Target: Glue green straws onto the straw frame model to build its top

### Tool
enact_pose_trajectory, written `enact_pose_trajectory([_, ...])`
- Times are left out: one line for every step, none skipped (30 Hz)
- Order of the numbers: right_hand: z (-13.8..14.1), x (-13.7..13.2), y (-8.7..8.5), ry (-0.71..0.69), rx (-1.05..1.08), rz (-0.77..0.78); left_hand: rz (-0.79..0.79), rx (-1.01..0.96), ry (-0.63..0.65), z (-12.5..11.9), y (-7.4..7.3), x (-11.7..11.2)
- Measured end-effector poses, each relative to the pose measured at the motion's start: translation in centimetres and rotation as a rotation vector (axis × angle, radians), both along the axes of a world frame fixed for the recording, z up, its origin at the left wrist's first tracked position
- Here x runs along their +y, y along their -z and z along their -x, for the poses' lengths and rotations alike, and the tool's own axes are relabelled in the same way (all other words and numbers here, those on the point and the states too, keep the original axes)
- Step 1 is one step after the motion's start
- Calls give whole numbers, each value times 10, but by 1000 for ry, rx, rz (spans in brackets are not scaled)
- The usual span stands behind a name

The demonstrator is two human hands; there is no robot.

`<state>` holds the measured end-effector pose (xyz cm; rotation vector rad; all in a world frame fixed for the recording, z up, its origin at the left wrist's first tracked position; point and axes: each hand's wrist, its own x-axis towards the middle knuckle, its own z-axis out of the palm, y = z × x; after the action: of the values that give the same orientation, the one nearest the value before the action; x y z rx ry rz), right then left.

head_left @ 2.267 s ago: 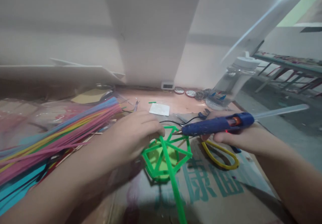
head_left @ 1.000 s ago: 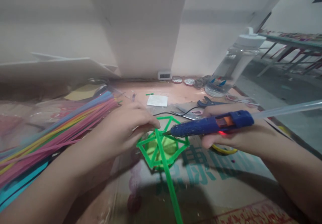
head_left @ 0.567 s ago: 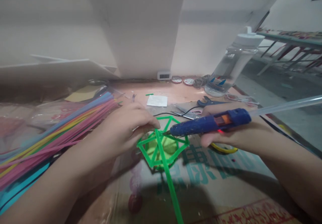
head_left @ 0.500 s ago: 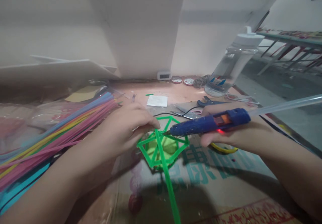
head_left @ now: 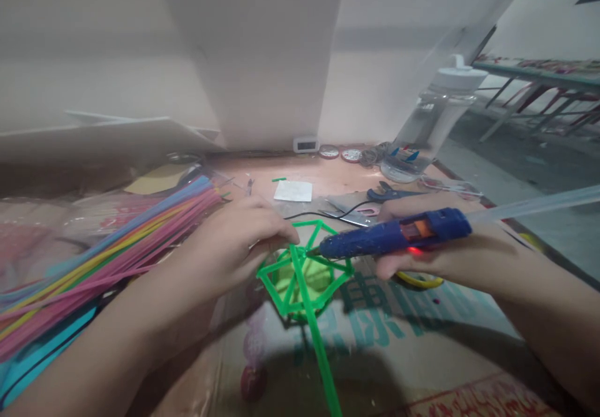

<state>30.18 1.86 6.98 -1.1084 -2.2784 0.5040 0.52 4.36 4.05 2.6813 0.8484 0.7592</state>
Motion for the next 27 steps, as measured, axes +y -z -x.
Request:
enact_pose_trajectory([0, 0, -1, 1, -10, -7, -1, 3, -1, 0, 0, 0])
enact_pose_trajectory([0, 0, -1, 2, -11, -26, -3, 6, 2, -1, -1, 0])
enact_pose_trajectory([0, 0, -1, 0, -3, -50, -4, 9, 4, -1, -1, 0])
enact_pose_trajectory([-1, -1, 0, -5, 5, -63, -5, 12, 4, -1, -2, 0])
enact_pose_trajectory([-2, -1, 0, -14, 3, -60, -5, 14, 6, -1, -2, 0])
enact_pose_trajectory([-4, -2, 1, -21, -12, -46, -5, 16, 5, -1, -3, -1])
enact_pose_trajectory([-5, -2, 2, -22, -37, -33, -5, 19, 5, -1, -3, -1])
enact_pose_trajectory([-6, -3, 2, -19, -69, -25, -5, 24, 2, -1, -3, -1])
enact_pose_trajectory([-7, -3, 2, -11, -97, -26, -6, 29, 1, -1, -3, -1])
enact_pose_trajectory([-7, -4, 2, 1, -114, -37, -8, 32, -1, -1, -3, -1])
enact_pose_trajectory([-7, -4, 3, 17, -123, -52, -11, 32, -2, -1, -3, -1])
enact_pose_trajectory([-7, -4, 3, 31, -130, -62, -14, 30, -5, 0, -3, -1])
enact_pose_trajectory([-7, -4, 3, 41, -135, -64, -17, 26, -4, 0, -2, -1])
enact_pose_trajectory([-7, -4, 3, 43, -139, -58, -18, 22, -4, 0, -2, -1])
enact_pose_trajectory([-6, -4, 2, 40, -139, -48, -18, 19, -3, -1, -2, -1])
enact_pose_trajectory([-6, -3, 2, 36, -136, -34, -16, 17, -5, -1, -2, -1])
enact_pose_trajectory([-6, -3, 1, 29, -131, -16, -13, 17, -7, -1, -2, -1])
enact_pose_trajectory([-5, -2, 0, 22, -120, 1, -10, 18, -11, -1, -2, -1])
enact_pose_trajectory([-5, -2, 0, 18, -109, 18, -8, 18, -14, -1, -3, -1])
enact_pose_trajectory([-5, -1, -1, 14, -105, 32, -8, 18, -17, -1, -3, -1])
enact_pose_trajectory([-5, -1, -2, 9, -106, 40, -8, 18, -17, -1, -2, -1])
enact_pose_trajectory([-5, 0, -3, -5, -107, 46, -8, 18, -14, -1, -2, -1])
enact_pose_trajectory([-6, 0, -4, -27, -98, 50, -9, 17, -9, -1, -2, -1])
enact_pose_trajectory([-6, 1, -5, -51, -80, 57, -9, 16, -6, 0, -2, -1])
enact_pose_trajectory([-7, 1, -5, -77, -57, 72, -9, 16, -2, 0, -2, -1])
enact_pose_trajectory([-7, 2, -6, -101, -30, 91, -7, 16, 0, 0, -1, -1])
enact_pose_trajectory([-8, 3, -5, -112, -5, 110, -6, 16, -2, -1, -1, -1])
